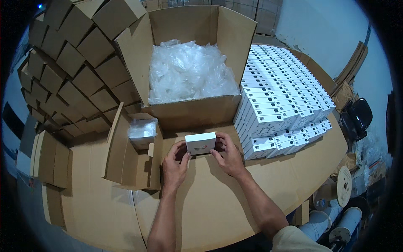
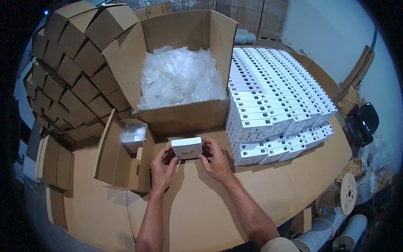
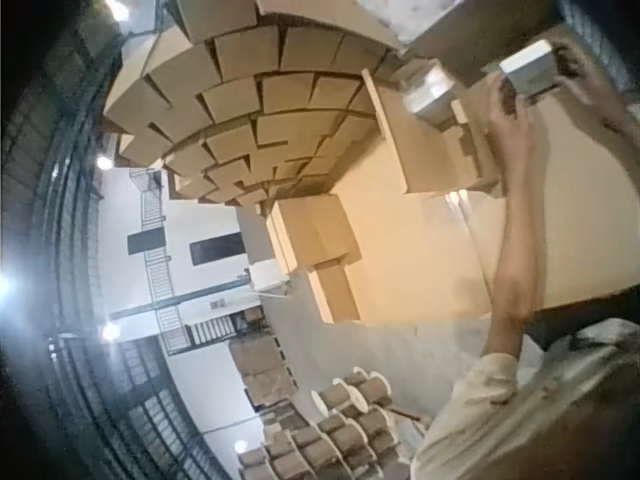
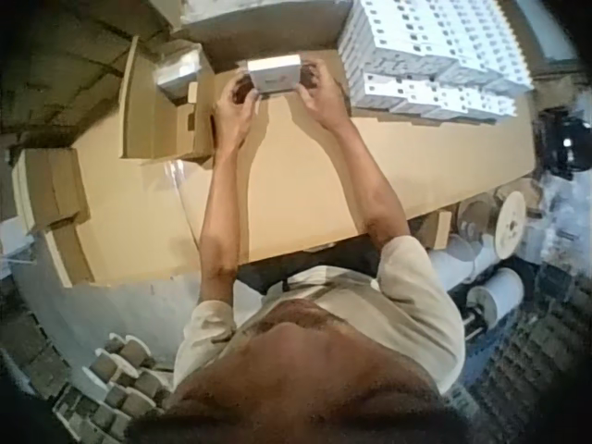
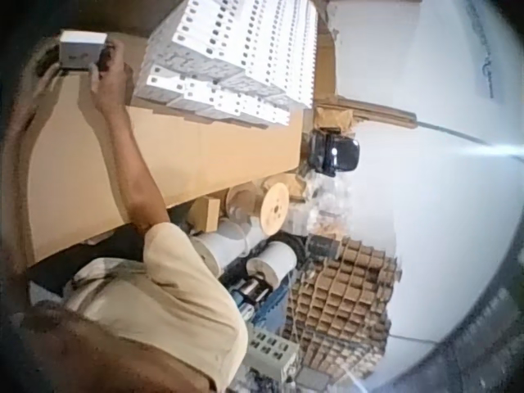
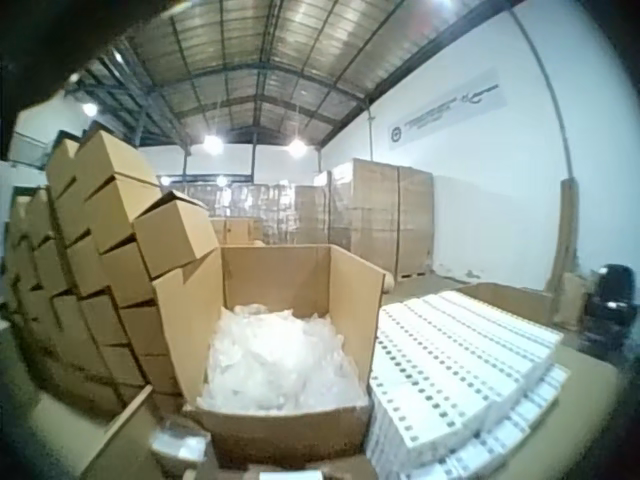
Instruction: Packing small white boxes into plastic bags and then placing them into larger cardboard shipping boxes.
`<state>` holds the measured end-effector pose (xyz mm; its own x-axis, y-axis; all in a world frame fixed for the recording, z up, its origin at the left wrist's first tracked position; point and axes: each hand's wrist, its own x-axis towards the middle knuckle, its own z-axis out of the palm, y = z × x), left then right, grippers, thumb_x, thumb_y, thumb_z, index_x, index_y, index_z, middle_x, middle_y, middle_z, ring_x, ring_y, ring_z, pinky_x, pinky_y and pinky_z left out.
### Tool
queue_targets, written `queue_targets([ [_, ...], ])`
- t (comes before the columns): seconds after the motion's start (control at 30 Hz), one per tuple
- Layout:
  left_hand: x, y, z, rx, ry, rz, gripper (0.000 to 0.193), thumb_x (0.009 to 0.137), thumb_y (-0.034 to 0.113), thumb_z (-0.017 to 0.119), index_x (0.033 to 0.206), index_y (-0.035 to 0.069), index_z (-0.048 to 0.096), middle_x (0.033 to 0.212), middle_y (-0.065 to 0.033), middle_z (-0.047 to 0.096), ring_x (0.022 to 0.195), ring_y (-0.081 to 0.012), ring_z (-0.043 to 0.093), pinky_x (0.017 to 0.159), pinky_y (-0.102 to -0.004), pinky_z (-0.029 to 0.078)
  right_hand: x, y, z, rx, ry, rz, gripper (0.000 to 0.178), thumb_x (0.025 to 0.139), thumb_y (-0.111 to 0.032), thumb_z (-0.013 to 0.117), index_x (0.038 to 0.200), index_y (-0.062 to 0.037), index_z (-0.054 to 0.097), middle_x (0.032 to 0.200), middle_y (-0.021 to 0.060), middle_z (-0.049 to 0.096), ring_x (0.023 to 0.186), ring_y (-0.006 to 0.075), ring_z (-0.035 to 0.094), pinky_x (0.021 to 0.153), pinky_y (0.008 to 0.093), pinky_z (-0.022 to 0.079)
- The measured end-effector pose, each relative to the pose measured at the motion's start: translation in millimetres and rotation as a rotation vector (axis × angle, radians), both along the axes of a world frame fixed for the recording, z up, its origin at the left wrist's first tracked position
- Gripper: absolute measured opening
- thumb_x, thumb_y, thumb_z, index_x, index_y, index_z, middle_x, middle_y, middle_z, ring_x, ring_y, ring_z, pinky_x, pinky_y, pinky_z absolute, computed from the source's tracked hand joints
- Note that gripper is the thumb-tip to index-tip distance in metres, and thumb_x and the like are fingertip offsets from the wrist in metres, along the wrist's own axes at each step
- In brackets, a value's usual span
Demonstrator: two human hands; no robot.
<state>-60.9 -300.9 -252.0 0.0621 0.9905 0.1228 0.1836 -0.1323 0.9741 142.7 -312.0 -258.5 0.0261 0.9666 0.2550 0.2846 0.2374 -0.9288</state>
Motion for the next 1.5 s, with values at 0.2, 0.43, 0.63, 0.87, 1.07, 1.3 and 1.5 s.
queue_targets([
  [0.2,5.0,-6.2,8.2,0.021,0.039,-0.001,0.034,0.091,-0.004,0.064,0.124,-0.003,0.059,0.113,-0.0146,0.071,0.108,-0.0202,0.068,0.095,-0.0333,0.053,5.1,-3.7,5.3,-0.04,-0.072,0.026,0.054,0.089,0.004,0.068,0.137,-0.0012,0.043,0.123,0.0176,0.063,0.117,0.0256,0.064,0.101,0.0365,0.051],
  [0.43,2.3,-6.4,2.1,0.027,0.121,0.015,0.04,0.088,-0.001,0.068,0.127,0.0,0.058,0.113,-0.0156,0.07,0.111,-0.0251,0.067,0.098,-0.0362,0.051,6.5,-3.9,6.4,-0.073,-0.159,0.069,0.057,0.086,0.007,0.063,0.139,-0.0017,0.042,0.128,0.0175,0.06,0.122,0.0284,0.061,0.104,0.0392,0.049],
  [0.63,10.2,-15.3,18.9,0.289,0.009,0.22,0.046,0.081,0.001,0.064,0.127,0.001,0.058,0.107,-0.0147,0.067,0.103,-0.0279,0.065,0.094,-0.0376,0.051,14.3,3.7,-20.0,0.109,0.026,-0.008,0.059,0.077,0.012,0.047,0.135,0.0035,0.043,0.127,0.022,0.06,0.119,0.0308,0.063,0.101,0.0389,0.052],
  [0.87,33.2,11.3,77.1,0.572,0.171,0.225,0.019,0.085,-0.002,0.062,0.104,0.0,0.064,0.098,-0.0128,0.065,0.088,-0.0262,0.066,0.08,-0.0373,0.053,14.7,10.6,-32.4,-0.026,0.059,-0.023,0.057,0.083,0.016,0.043,0.138,0.0033,0.037,0.126,0.0166,0.056,0.117,0.0231,0.06,0.103,0.0326,0.05],
  [1.07,58.5,120.9,138.6,0.683,0.343,0.197,0.018,0.084,0.002,0.071,0.101,0.0,0.067,0.098,-0.0134,0.067,0.09,-0.0303,0.065,0.085,-0.0383,0.053,8.3,11.6,-34.5,0.194,-0.275,-0.249,0.053,0.08,0.003,0.054,0.132,-0.0044,0.049,0.117,0.0176,0.067,0.106,0.0324,0.068,0.092,0.0403,0.054],
  [1.3,75.0,223.7,153.8,0.838,0.729,0.129,0.028,0.078,0.015,0.082,0.102,0.005,0.073,0.105,-0.0138,0.071,0.103,-0.0345,0.062,0.094,-0.0437,0.051,7.1,7.1,-15.4,0.127,-0.124,-0.169,0.045,0.081,0.007,0.053,0.125,0.0015,0.054,0.11,0.0157,0.07,0.102,0.0257,0.071,0.089,0.0355,0.058],
  [1.5,71.7,250.3,173.0,0.806,0.851,0.039,0.014,0.08,0.013,0.077,0.092,0.004,0.077,0.096,-0.0175,0.072,0.093,-0.0365,0.066,0.088,-0.0444,0.054,10.3,9.8,-14.6,0.136,-0.13,-0.183,0.043,0.08,0.005,0.053,0.123,0.0001,0.055,0.105,0.0174,0.071,0.099,0.028,0.072,0.085,0.0378,0.059],
])
